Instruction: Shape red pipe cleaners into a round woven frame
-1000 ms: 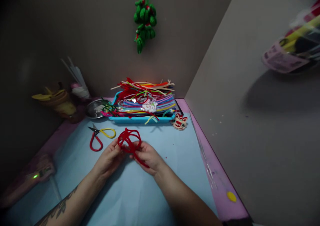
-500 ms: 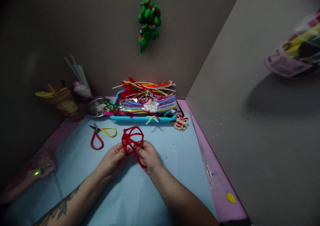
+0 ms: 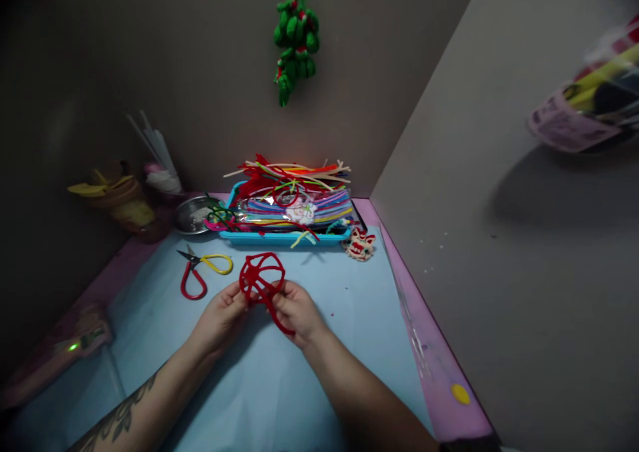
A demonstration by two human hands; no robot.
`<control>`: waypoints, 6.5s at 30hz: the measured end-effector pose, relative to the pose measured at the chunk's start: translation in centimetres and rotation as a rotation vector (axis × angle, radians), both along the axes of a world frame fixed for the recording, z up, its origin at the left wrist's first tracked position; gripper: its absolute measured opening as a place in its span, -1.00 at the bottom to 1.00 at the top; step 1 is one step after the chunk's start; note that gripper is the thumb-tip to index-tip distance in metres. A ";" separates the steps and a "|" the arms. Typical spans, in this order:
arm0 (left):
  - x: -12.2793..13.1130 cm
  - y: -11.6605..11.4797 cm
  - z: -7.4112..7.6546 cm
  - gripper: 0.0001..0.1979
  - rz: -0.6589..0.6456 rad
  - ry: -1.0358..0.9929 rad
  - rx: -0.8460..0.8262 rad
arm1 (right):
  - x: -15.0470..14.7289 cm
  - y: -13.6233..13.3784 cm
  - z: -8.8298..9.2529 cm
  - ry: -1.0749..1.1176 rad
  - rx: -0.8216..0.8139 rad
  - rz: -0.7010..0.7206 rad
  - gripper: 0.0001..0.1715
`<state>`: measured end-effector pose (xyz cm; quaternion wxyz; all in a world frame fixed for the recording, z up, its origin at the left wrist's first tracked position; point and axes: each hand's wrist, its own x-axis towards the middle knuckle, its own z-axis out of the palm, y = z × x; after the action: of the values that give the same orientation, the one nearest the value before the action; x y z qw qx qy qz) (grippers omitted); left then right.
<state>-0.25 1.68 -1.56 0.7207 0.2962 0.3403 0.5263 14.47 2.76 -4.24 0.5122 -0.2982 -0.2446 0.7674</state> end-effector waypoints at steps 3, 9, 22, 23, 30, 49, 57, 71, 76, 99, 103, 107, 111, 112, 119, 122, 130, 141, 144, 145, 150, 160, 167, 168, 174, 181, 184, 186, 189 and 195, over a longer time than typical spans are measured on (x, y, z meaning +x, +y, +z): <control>-0.2 0.1 -0.1 -0.63 0.048 -0.016 -0.027 | 0.5 0.2 0.1 0.012 -0.010 0.034 -0.53; -0.2 0.0 0.3 -0.70 0.108 -0.073 -0.115 | 0.7 0.4 -0.6 -0.001 -0.053 -0.020 -0.57; -1.3 0.2 0.3 -0.61 -0.019 -0.161 -0.191 | 1.6 0.4 0.3 -0.029 -0.092 0.168 -0.56; -1.3 0.2 0.4 -0.55 -0.009 -0.142 -0.178 | 1.7 0.4 0.3 -0.043 -0.087 0.176 -0.57; -1.3 0.3 0.9 -0.67 0.459 0.256 -0.062 | 1.9 0.6 -0.1 -0.066 -0.057 0.116 -0.58; -1.1 0.0 1.3 -0.58 0.199 0.236 -0.173 | 2.0 0.8 -0.5 -0.244 -0.105 0.194 -0.62; -1.3 0.3 1.2 -0.52 0.356 0.270 -0.170 | 2.9 0.7 1.4 -0.787 0.317 -0.093 -0.74; -1.3 0.4 1.5 -0.48 0.288 0.235 -0.183 | 2.0 -0.6 1.7 -1.197 0.874 -0.239 -0.88; -1.3 0.3 1.4 -0.52 0.150 0.237 -0.156 | 2.5 -0.4 2.3 -1.270 0.962 -0.383 -0.90; -1.5 0.3 1.2 -0.63 0.054 0.374 -0.172 | 2.7 -0.5 2.3 -1.401 1.137 -0.461 -0.84; -1.9 0.3 1.0 -0.67 -0.092 0.352 -0.171 | 2.7 -0.5 2.3 -1.413 1.128 -0.456 -0.85; -2.1 0.4 0.8 -0.63 -0.141 0.312 -0.162 | 2.8 -0.5 2.2 -1.421 1.130 -0.433 -0.85; -2.2 0.4 0.8 -0.62 -0.127 0.327 -0.156 | 2.7 -0.5 2.1 -1.419 1.130 -0.425 -0.86; -2.2 0.5 0.7 -0.63 -0.116 0.333 -0.161 | 2.7 -0.5 2.1 -1.419 1.126 -0.427 -0.86; -2.4 0.5 0.8 -0.61 -0.003 0.310 -0.190 | 3.2 -0.2 1.9 -1.433 1.073 -0.473 -0.85; -2.4 0.6 1.0 -0.59 0.073 0.328 -0.183 | 3.2 -0.3 2.2 -1.377 1.081 -0.448 -0.91; -2.5 1.0 1.2 -0.51 0.277 0.337 -0.176 | 2.3 -0.8 2.3 -1.168 0.943 -0.126 -0.88; -2.4 0.9 1.3 -0.56 0.213 0.336 -0.195 | 2.6 -0.8 0.9 -1.396 0.834 -0.266 -0.85; -2.3 0.9 1.3 -0.60 0.180 0.365 -0.196 | 2.6 -1.0 1.2 -1.378 0.908 -0.410 -0.85; -2.3 0.8 1.3 -0.61 0.174 0.376 -0.205 | 2.7 -1.0 1.4 -1.370 0.947 -0.449 -0.84; -2.1 0.6 1.3 -0.66 0.151 0.397 -0.220 | 3.2 -0.5 1.6 -1.421 1.128 -0.485 -0.83; -2.3 0.6 1.1 -0.71 0.095 0.386 -0.182 | 3.0 -0.3 1.4 -1.566 1.144 -0.471 -0.80; -2.2 0.6 0.6 -0.71 0.107 0.416 -0.136 | 2.5 -0.5 1.4 -1.273 1.019 -0.491 -0.80; -2.2 0.6 0.7 -0.71 0.108 0.420 -0.133 | 2.3 -0.7 1.5 -1.223 0.982 -0.478 -0.81; -2.2 0.5 1.1 -0.70 0.068 0.447 -0.115 | 1.1 -1.2 1.6 -0.917 0.682 -0.365 -0.92; -1.9 0.2 0.9 -0.64 -0.003 0.435 -0.079 | 0.6 -0.2 0.9 -0.610 0.203 -0.278 -0.84; -1.7 0.1 0.7 -0.64 -0.013 0.450 -0.074 | 0.4 -0.2 0.8 -0.545 0.126 -0.198 -0.77; -1.5 0.1 0.6 -0.65 -0.005 0.429 -0.081 | 0.3 -0.2 0.7 -0.542 0.145 -0.167 -0.75; -1.4 0.1 0.5 -0.64 0.027 0.361 -0.110 | 0.4 -0.3 0.4 -0.636 0.263 -0.168 -0.82; -1.3 0.2 0.9 -0.59 0.100 0.267 -0.188 | 1.3 -1.3 0.9 -1.182 0.834 -0.567 -0.87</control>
<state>-1.53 1.89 -0.65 0.6665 0.2777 0.4952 0.4832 15.77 1.48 -3.36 0.5434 -0.4917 -0.6599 0.1654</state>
